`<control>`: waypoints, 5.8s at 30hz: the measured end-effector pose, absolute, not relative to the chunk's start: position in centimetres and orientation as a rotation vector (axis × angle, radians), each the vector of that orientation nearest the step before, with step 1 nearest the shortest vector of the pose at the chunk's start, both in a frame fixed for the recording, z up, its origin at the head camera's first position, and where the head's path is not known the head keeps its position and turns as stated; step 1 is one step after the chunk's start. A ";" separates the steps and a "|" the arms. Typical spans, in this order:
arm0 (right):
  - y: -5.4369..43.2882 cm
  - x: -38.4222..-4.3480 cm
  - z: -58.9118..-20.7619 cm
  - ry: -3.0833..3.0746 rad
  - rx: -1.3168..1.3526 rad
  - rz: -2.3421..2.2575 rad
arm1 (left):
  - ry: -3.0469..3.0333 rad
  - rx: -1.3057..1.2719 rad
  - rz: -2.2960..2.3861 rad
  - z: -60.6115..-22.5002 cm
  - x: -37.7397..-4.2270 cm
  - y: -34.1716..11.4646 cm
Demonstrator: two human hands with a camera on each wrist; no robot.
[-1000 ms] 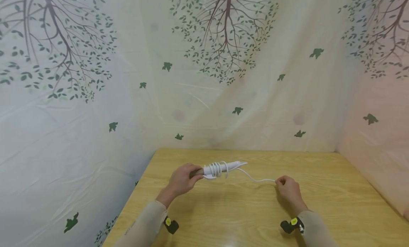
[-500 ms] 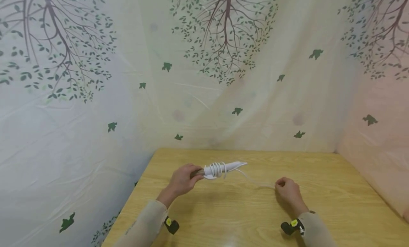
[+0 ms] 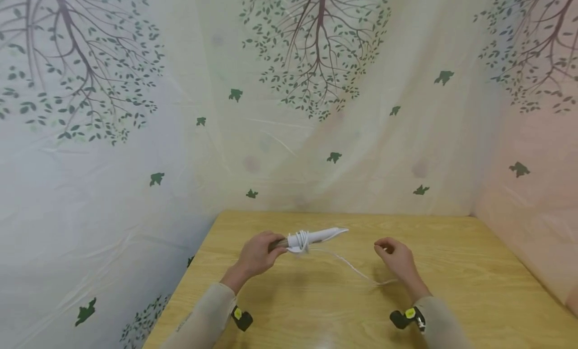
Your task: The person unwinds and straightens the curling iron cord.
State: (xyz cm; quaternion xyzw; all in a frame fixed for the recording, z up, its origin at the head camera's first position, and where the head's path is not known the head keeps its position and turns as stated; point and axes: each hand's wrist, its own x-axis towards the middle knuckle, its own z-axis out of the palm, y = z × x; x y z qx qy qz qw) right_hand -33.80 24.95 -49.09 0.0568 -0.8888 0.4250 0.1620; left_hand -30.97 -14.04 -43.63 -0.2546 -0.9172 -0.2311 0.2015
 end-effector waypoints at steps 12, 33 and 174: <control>20.7 -32.0 -47.2 -2.425 0.451 1.475 | -2.543 -0.728 -0.621 -43.2 -30.8 -13.6; 13.3 -30.9 -50.3 -2.459 0.649 1.599 | -2.543 -0.762 -0.596 -42.0 -31.1 -12.7; 21.5 -37.7 -45.3 -2.416 0.179 1.129 | -2.619 -0.796 -0.660 -45.4 -30.0 -13.8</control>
